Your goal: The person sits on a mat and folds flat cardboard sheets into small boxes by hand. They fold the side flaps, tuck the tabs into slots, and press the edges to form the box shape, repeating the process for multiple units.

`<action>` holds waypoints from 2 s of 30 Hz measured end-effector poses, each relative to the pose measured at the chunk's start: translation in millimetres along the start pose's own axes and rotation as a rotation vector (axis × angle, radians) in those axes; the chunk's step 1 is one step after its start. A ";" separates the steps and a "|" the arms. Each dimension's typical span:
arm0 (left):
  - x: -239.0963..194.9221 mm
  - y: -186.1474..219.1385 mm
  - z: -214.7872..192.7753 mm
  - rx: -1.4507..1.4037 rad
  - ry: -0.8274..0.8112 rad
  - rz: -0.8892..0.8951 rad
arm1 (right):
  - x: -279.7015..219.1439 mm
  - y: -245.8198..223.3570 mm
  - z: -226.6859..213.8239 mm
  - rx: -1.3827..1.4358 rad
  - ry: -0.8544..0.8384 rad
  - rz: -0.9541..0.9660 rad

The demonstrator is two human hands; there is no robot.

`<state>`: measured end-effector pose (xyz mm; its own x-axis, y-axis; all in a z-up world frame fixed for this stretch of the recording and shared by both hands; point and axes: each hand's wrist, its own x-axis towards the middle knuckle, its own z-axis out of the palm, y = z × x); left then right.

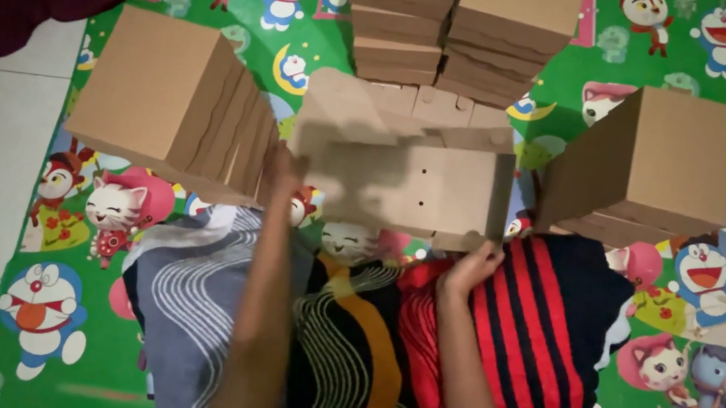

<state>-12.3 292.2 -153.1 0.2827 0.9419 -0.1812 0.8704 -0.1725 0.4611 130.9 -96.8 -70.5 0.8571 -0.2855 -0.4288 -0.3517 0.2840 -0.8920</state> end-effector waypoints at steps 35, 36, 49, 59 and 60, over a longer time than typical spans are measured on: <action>-134.8 -87.5 -39.1 -0.826 0.579 -0.024 | 107.4 105.5 -30.4 0.006 -0.064 0.064; -125.6 -79.8 -53.9 -0.594 0.693 0.058 | 107.2 104.6 -31.0 0.019 -0.068 0.061; -81.4 -49.8 -89.2 -0.519 0.497 -0.022 | 61.5 66.5 -31.3 0.030 -0.040 0.065; -48.2 -18.2 -89.5 -0.433 0.487 -0.024 | 37.3 68.7 -10.4 -0.235 0.036 -0.041; -52.4 -10.3 -98.7 -0.416 0.461 -0.062 | 30.8 67.1 -10.2 -0.252 0.040 -0.032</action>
<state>-75.8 273.0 -62.6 -0.0471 0.9900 0.1328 0.6234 -0.0747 0.7783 129.9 -95.9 -145.1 0.8555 -0.3278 -0.4009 -0.4117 0.0389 -0.9105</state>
